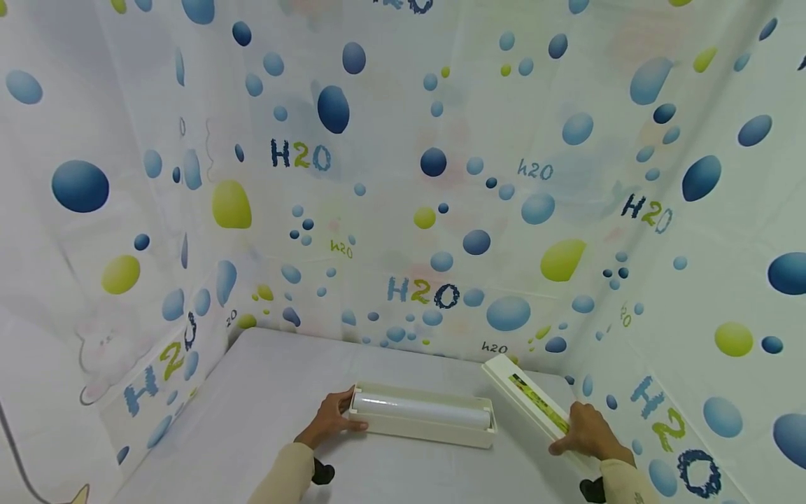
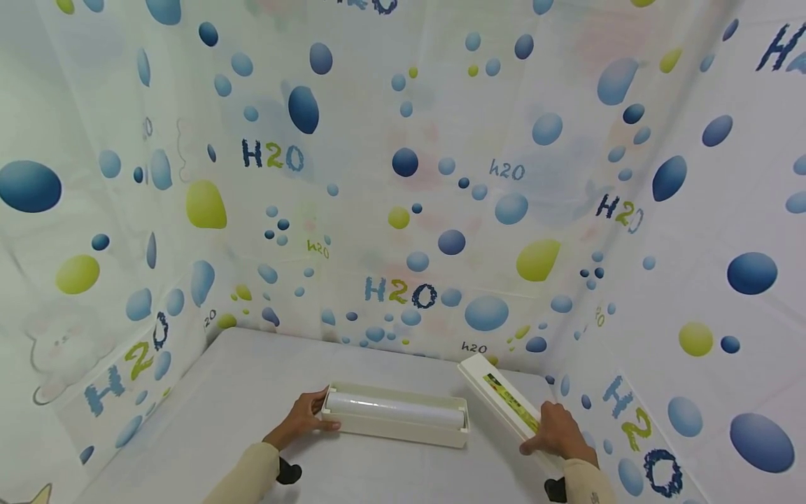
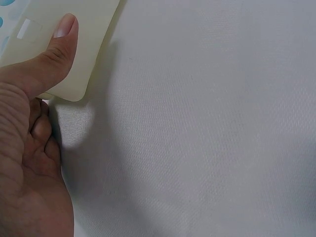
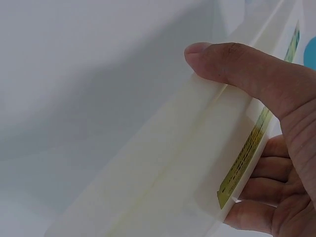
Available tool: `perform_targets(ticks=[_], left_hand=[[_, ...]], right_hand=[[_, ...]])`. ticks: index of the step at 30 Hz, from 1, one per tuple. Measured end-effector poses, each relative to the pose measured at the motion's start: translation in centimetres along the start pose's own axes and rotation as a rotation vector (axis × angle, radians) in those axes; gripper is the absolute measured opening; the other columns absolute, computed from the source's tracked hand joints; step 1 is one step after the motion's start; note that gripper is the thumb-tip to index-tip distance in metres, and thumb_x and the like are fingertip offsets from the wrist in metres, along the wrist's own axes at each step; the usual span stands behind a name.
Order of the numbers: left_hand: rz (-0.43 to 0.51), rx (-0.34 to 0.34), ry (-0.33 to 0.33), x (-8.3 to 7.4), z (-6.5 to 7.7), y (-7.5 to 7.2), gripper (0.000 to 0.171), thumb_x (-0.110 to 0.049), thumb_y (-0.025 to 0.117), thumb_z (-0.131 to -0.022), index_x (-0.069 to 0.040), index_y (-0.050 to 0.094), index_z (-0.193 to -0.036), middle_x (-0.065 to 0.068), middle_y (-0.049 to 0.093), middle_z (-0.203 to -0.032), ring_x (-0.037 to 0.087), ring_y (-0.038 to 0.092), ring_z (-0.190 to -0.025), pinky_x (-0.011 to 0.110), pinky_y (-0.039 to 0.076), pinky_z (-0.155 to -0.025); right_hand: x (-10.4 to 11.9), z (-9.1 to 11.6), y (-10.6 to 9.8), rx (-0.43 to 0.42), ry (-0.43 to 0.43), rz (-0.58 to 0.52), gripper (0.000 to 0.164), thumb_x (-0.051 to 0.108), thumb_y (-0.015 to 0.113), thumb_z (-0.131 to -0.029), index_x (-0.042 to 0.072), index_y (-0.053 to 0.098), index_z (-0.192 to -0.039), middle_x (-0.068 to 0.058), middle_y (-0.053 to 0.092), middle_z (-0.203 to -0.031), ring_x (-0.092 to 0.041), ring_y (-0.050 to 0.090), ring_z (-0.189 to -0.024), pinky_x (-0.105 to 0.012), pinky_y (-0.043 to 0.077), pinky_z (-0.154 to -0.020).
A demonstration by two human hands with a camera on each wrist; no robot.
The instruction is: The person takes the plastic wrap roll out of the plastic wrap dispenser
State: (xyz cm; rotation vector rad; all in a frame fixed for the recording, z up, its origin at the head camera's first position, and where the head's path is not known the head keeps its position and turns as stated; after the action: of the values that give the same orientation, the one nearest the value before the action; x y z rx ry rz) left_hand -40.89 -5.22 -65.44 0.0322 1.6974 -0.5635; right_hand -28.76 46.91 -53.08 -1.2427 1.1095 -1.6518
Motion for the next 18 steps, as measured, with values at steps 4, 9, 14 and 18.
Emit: perform_targets(ticks=[4,9,14,18], left_hand=[[0.005,0.004,0.007,0.04,0.00,-0.01,0.097,-0.001,0.097,-0.078,0.019,0.042,-0.156,0.037,0.055,-0.156,0.056,0.059,-0.142,0.067,0.046,-0.121],[-0.006,0.012,0.015,0.00,0.00,-0.06,0.098,-0.001,0.098,-0.078,0.019,0.042,-0.156,0.037,0.055,-0.155,0.056,0.060,-0.141,0.067,0.047,-0.120],[-0.014,0.007,0.038,0.21,-0.15,-0.14,0.099,-0.006,0.099,-0.078,0.019,0.043,-0.156,0.036,0.057,-0.154,0.055,0.061,-0.139,0.066,0.049,-0.118],[-0.041,0.008,0.063,0.22,-0.22,-0.13,0.100,-0.010,0.100,-0.078,0.020,0.043,-0.155,0.037,0.058,-0.152,0.054,0.063,-0.138,0.063,0.052,-0.117]], right_hand=[[-0.38,0.01,0.27,-0.007,-0.013,-0.002,0.067,0.029,0.105,-0.066,-0.009,0.061,-0.099,-0.010,0.065,-0.079,-0.022,0.064,-0.068,-0.037,0.060,-0.061],[-0.58,-0.03,0.49,-0.005,-0.006,-0.008,0.067,0.029,0.105,-0.065,-0.009,0.062,-0.099,-0.010,0.065,-0.078,-0.022,0.065,-0.067,-0.037,0.061,-0.060],[-0.57,0.02,0.59,0.002,0.010,-0.010,0.065,0.028,0.105,-0.066,-0.009,0.063,-0.100,-0.009,0.066,-0.077,-0.022,0.066,-0.066,-0.038,0.063,-0.060],[-0.54,0.12,0.63,0.003,0.010,-0.007,0.064,0.027,0.104,-0.067,-0.009,0.062,-0.099,-0.009,0.066,-0.078,-0.022,0.066,-0.066,-0.038,0.063,-0.060]])
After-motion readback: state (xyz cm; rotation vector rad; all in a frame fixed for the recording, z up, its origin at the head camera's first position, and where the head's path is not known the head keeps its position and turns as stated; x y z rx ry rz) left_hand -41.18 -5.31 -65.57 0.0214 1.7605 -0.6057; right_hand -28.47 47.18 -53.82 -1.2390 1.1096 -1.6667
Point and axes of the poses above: each hand's wrist, its own z-axis away from the middle knuckle, its own y-axis out of the palm, x = y × z, the point moved 6 cm from there along -z, towards the middle knuckle
